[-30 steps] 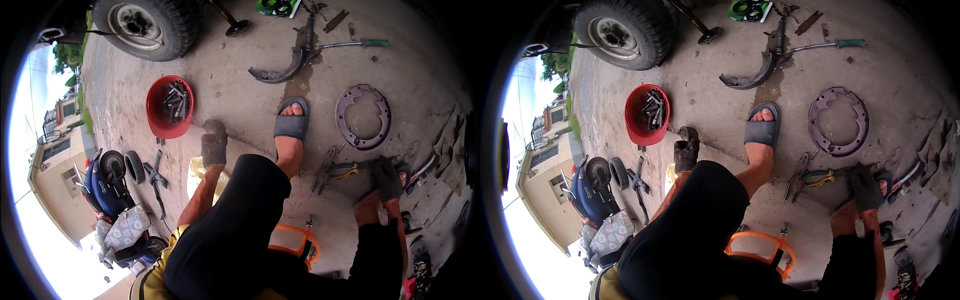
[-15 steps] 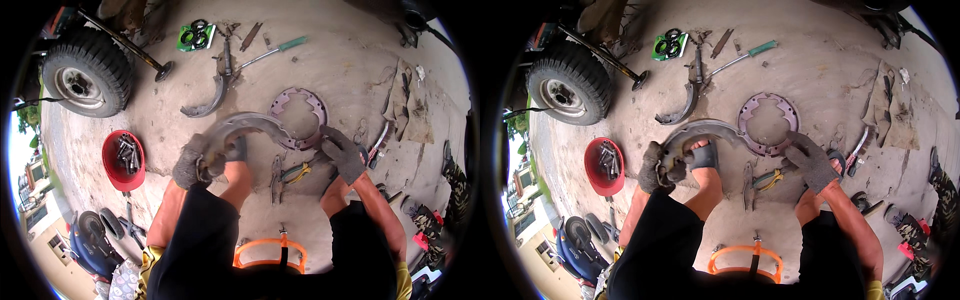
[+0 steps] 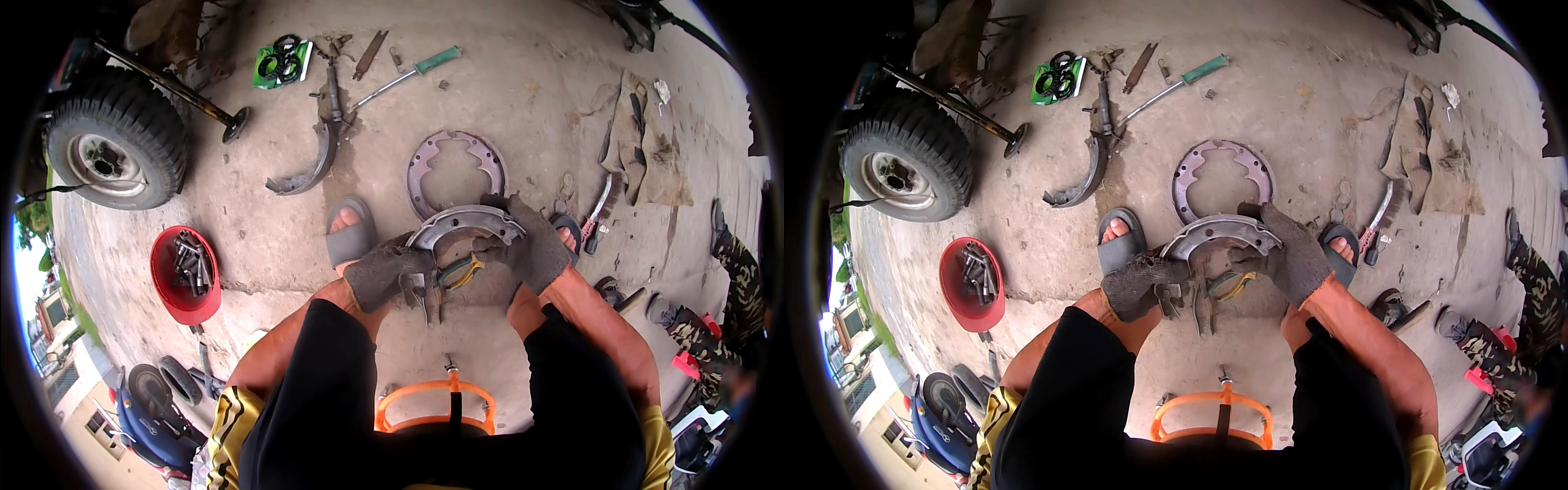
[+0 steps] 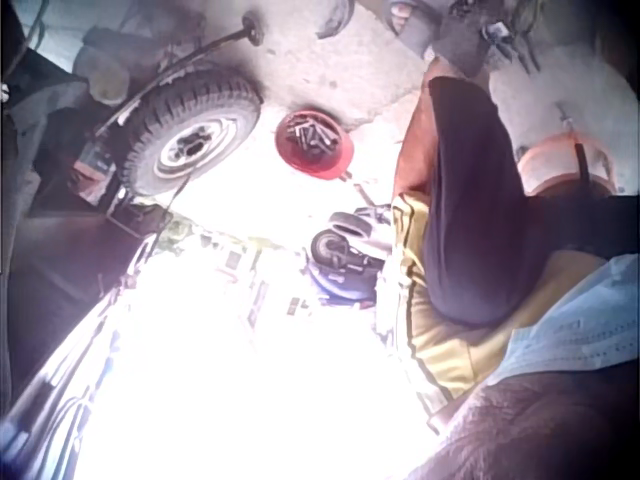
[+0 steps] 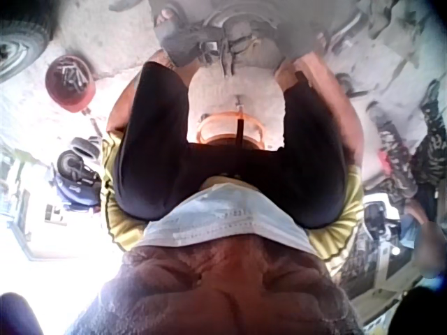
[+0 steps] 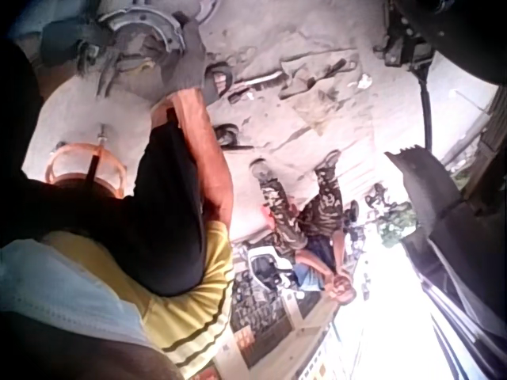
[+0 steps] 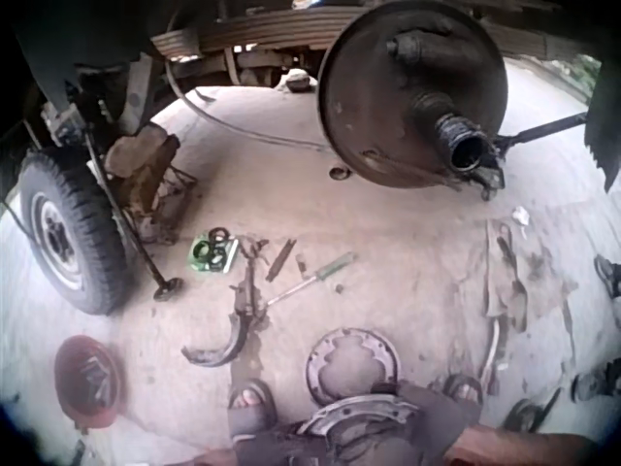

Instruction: The person picks up and handles brake shoe components, using pliers to pull on a spring attached to one of the shoes.

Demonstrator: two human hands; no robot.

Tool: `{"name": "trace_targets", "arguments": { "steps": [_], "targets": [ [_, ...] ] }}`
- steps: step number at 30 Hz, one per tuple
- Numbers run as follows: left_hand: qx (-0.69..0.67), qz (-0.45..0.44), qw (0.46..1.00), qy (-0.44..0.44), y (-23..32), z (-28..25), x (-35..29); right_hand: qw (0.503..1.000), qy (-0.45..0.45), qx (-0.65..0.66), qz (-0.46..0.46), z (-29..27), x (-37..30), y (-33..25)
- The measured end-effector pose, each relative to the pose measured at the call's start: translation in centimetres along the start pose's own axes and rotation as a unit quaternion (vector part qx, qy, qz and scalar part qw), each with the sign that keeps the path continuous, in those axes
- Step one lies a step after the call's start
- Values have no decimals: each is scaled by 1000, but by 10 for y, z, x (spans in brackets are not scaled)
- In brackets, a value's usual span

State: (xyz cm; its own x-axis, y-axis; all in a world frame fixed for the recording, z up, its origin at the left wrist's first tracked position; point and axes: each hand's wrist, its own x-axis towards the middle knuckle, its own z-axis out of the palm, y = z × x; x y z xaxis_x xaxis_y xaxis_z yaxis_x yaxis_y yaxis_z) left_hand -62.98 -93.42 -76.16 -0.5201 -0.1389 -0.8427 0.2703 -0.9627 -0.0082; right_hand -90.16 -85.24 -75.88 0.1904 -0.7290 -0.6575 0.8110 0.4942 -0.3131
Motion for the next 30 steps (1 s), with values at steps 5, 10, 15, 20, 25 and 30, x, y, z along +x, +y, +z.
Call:
{"name": "trace_targets", "arguments": {
  "steps": [5, 10, 15, 20, 25, 30],
  "targets": [
    [28, 49, 998, 13, -6, 15, -5, 999, 26, 32, 16, -4, 2, 3],
    [61, 83, 994, -47, -2, 35, -20, 999, -7, 22, 23, -8, 1, 4],
    [39, 107, 982, -150, 1, 33, -17, 1000, 19, -19, -3, -5, -1, 6],
    [-12, 167, 927, -337, 4, 44, -7, 998, 17, -11, -61, 19, -10, -4],
    [509, 325, 763, -231, 6, 63, -9, 998, 5, -30, -57, 44, -18, -3],
    [826, 356, 397, -181, 5, 71, -8, 998, 33, -41, -21, 33, -16, -2]
  ]
}}
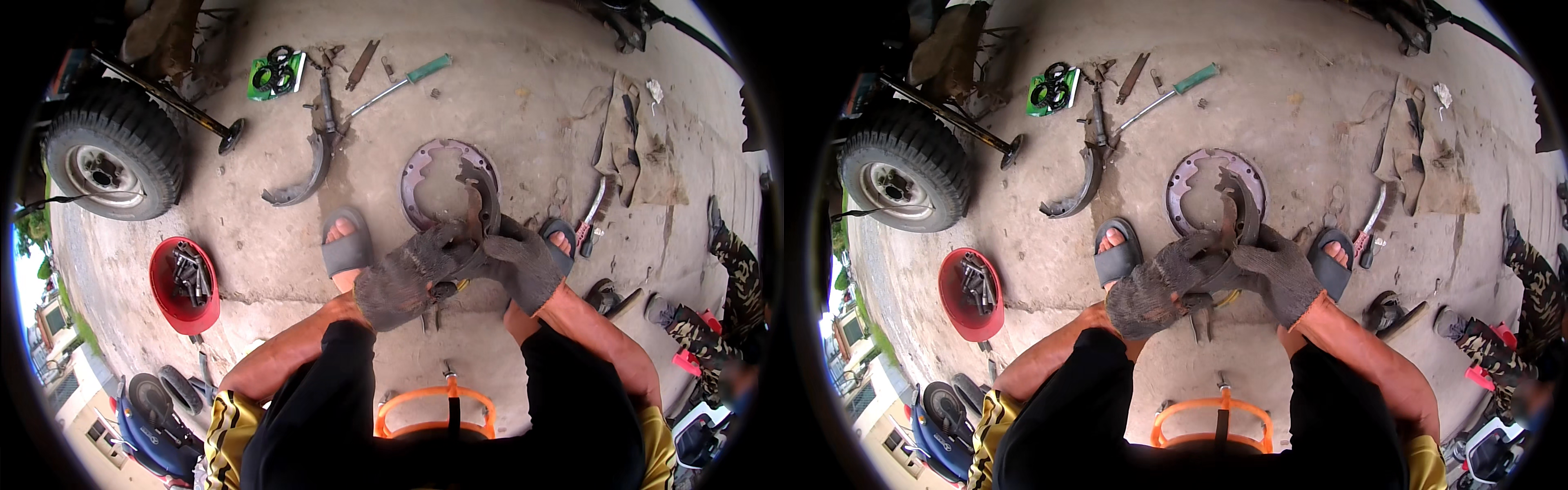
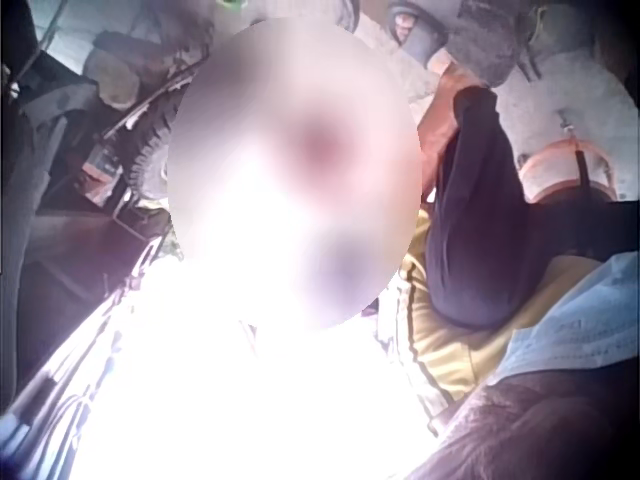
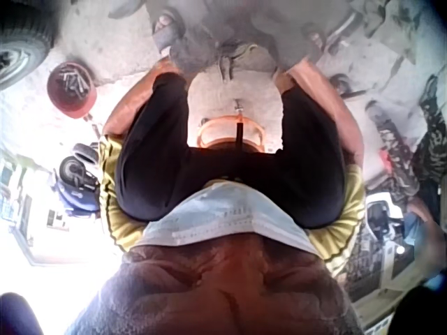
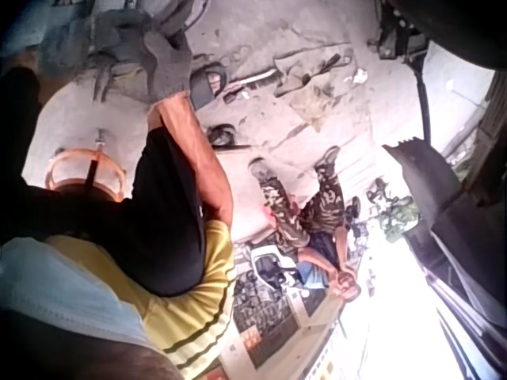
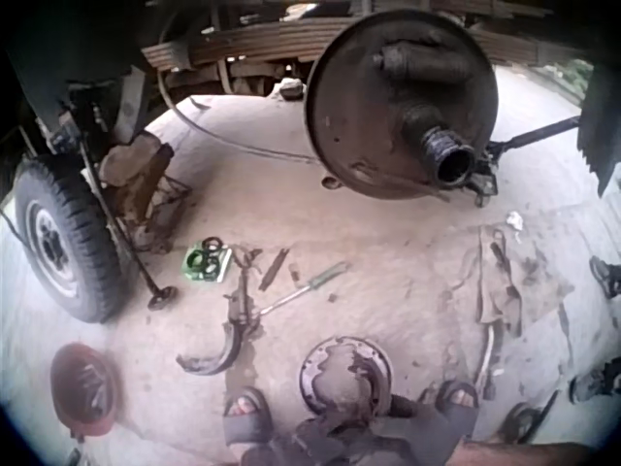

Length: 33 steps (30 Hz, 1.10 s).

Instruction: The person picks up and handles brake shoe components, using pliers to pull on a spring attached to one of the shoes.

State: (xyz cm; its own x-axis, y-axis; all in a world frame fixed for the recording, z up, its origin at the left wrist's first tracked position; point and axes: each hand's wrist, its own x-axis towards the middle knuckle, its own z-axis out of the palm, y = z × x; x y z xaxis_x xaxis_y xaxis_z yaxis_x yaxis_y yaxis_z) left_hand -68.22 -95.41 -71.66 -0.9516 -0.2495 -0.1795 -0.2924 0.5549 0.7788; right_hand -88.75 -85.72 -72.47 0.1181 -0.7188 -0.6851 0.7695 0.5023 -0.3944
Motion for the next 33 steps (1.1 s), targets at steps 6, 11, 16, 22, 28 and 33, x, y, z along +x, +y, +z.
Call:
{"name": "trace_targets", "arguments": {
  "steps": [6, 11, 16, 22, 28, 33],
  "targets": [
    [-11, 55, 998, -12, 19, -15, -5, 993, -77, 84, 11, -15, -8, 1],
    [-72, 61, 994, -46, 13, -17, -11, 992, -93, -6, 81, -13, -12, -4],
    [-774, -5, 629, 74, -9, -6, -29, 964, -38, -255, 66, -21, -27, -4],
    [-703, -60, 702, 100, -26, -14, -6, 824, -2, -534, -192, -5, -32, -7],
    [-747, -285, 598, 53, -15, -41, 24, 779, 72, -609, -131, 1, -20, -6],
    [-824, -236, 514, 28, -31, -30, 25, 835, 133, -528, -74, -23, -16, -6]
  ]
}}
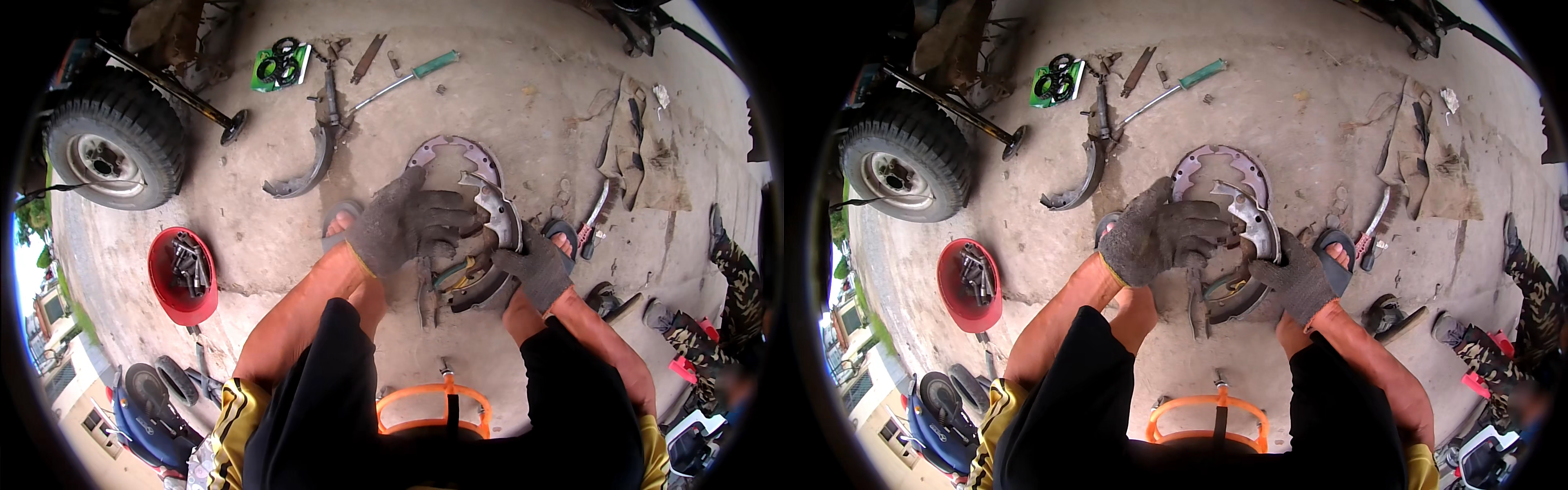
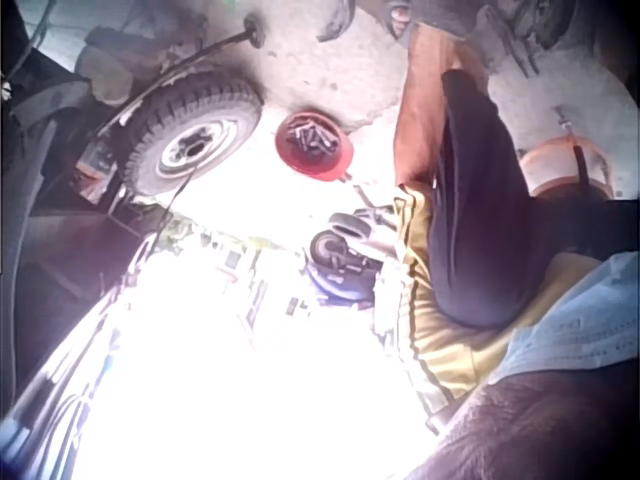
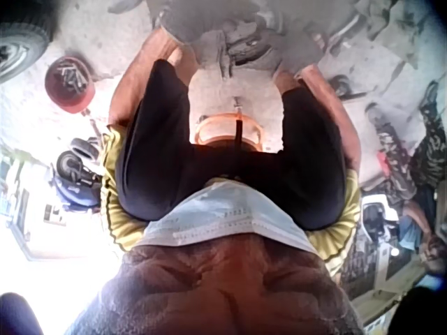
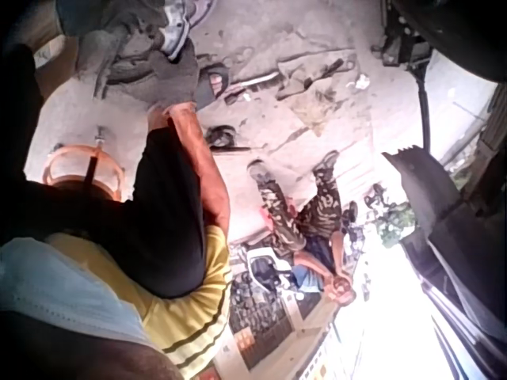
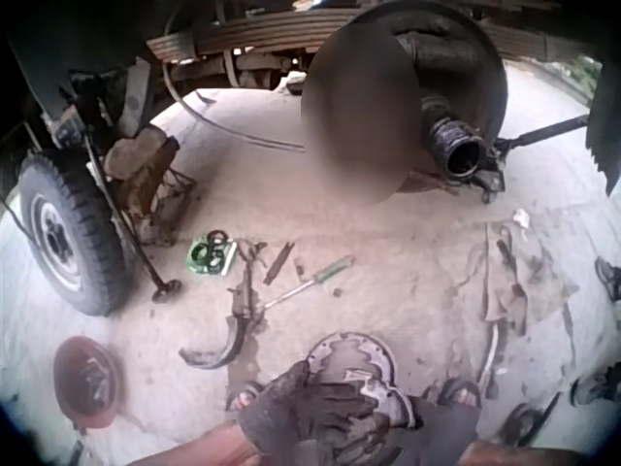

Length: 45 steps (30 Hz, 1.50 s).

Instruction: The person picks up and handles brake shoe components, using pliers to pull on a spring attached to one of the shoes.

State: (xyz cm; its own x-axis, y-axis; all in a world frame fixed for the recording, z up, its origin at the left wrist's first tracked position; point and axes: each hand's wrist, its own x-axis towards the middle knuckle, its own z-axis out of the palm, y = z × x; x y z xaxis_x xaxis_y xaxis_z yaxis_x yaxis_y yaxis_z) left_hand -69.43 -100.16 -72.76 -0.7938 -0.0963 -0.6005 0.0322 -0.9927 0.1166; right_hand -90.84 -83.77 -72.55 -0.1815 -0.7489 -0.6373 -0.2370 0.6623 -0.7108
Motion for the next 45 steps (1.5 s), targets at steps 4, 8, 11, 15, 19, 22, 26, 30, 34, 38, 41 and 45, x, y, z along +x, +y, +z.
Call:
{"name": "trace_targets", "arguments": {
  "steps": [4, 8, 11, 15, 19, 22, 26, 30, 34, 38, 41, 45],
  "targets": [
    [206, 28, 978, -4, -24, -28, 12, 999, -30, 26, 2, -5, 3, 4],
    [338, 0, 941, 27, -56, -44, 21, 998, -28, 62, -2, -1, 6, 1],
    [418, -40, 908, 15, -68, -48, 18, 999, -4, 51, -12, 1, 6, 5],
    [298, -47, 953, 28, -68, -48, 12, 1000, 3, 22, -8, -1, 13, 14],
    [347, -5, 937, -41, -65, -50, 13, 989, -21, 148, -12, -2, 15, 18],
    [388, 15, 921, -34, -70, -54, 12, 984, -24, 176, -2, -2, 11, 13],
    [296, -28, 954, -17, -73, -54, 8, 993, -52, 101, -30, -7, 5, -1],
    [261, -60, 964, 7, -66, -46, 0, 993, -54, 100, -21, -7, 2, -9],
    [364, -50, 930, -14, -63, -40, 2, 992, -53, 110, -33, -6, 2, -1],
    [321, -21, 947, -8, -68, -38, 1, 977, -65, 202, 1, -5, 3, 14],
    [289, -60, 955, -32, -65, -32, -3, 911, -66, 394, 102, 0, -2, 18],
    [372, -38, 925, -64, -58, -16, -7, 861, -157, 456, 160, -3, -7, 8]
  ]
}}
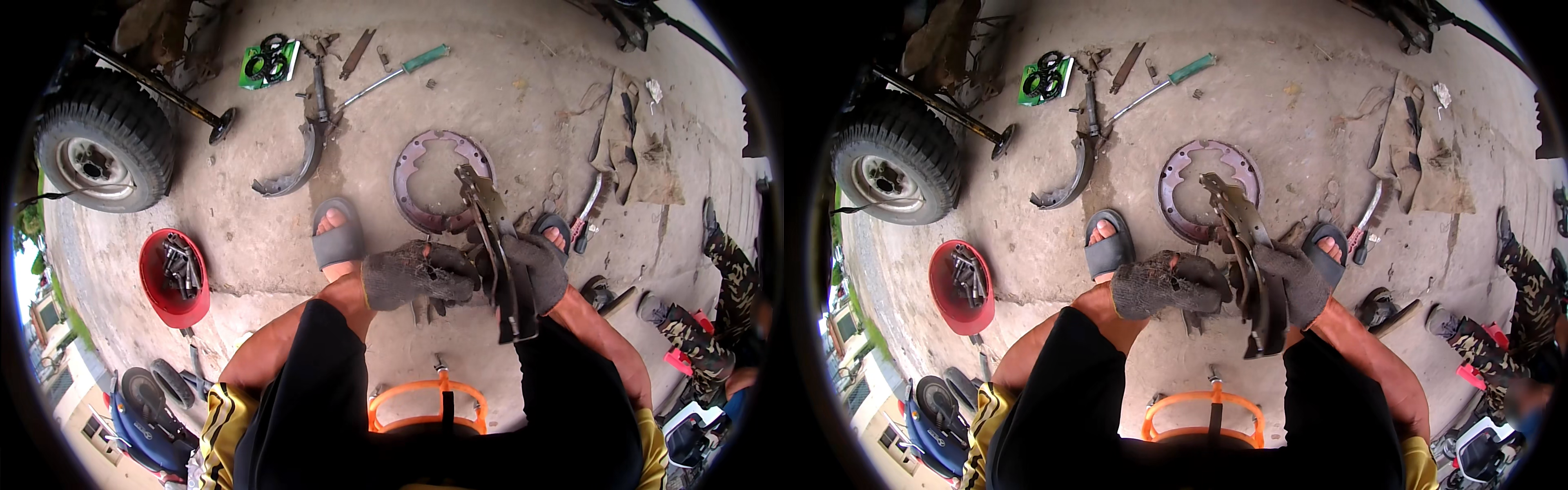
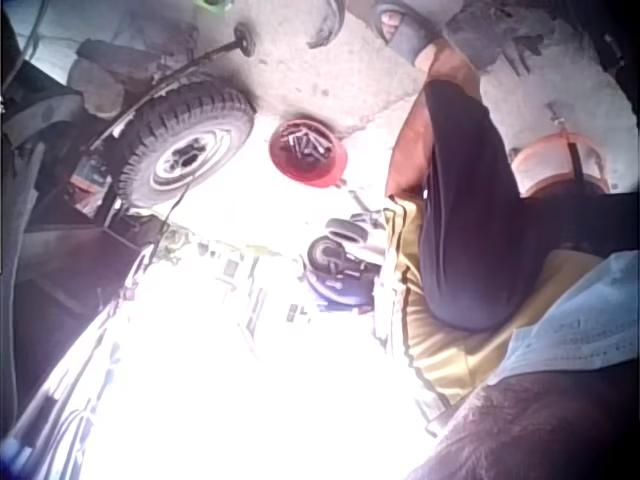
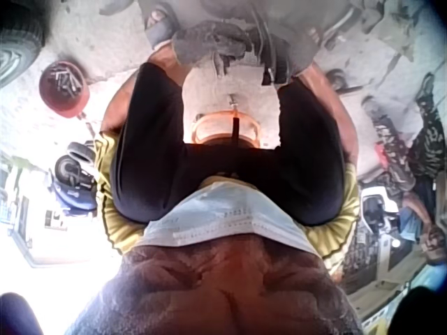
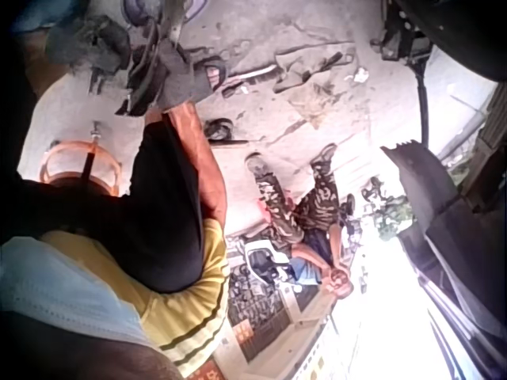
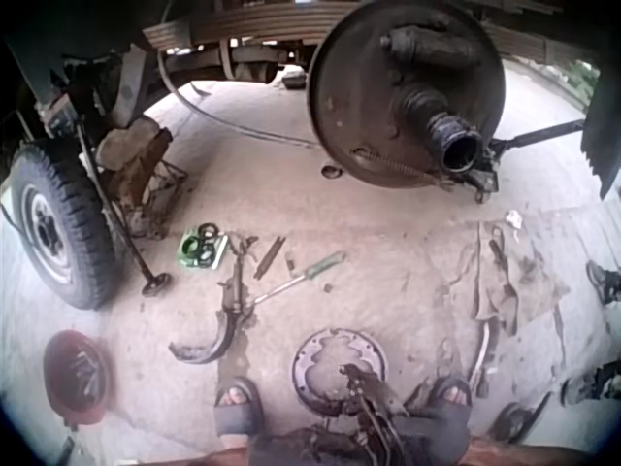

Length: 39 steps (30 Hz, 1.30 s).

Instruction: The person picks up and handles brake shoe components, using pliers to pull on a spring attached to one of the shoes.

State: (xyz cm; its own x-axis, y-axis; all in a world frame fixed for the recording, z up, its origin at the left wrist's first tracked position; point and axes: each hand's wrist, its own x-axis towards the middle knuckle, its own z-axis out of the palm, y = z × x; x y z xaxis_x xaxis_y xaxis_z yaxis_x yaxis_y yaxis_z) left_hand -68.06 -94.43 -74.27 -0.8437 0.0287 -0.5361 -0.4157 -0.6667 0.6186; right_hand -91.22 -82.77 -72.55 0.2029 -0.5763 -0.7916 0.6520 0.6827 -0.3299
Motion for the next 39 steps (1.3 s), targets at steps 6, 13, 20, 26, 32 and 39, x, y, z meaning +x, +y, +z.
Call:
{"name": "trace_targets", "arguments": {
  "steps": [6, 13, 20, 26, 32, 39],
  "targets": [
    [33, 64, 991, 114, 12, 5, -1, 988, -101, 87, 76, -3, -9, -5],
    [-173, 168, 952, 188, 32, 21, -13, 920, -322, 188, 120, -28, 12, 6],
    [-40, 256, 953, 156, 23, 0, -13, 865, -414, 220, 181, -29, 12, 4],
    [193, 243, 914, 263, 15, -3, -12, 827, -484, 196, 208, -27, 19, 6],
    [97, 240, 944, 207, 45, 7, -12, 821, -495, 213, 186, -12, 6, 3],
    [-103, 232, 946, 204, 27, 17, -3, 926, -376, 12, 14, 1, -28, -14]
  ]
}}
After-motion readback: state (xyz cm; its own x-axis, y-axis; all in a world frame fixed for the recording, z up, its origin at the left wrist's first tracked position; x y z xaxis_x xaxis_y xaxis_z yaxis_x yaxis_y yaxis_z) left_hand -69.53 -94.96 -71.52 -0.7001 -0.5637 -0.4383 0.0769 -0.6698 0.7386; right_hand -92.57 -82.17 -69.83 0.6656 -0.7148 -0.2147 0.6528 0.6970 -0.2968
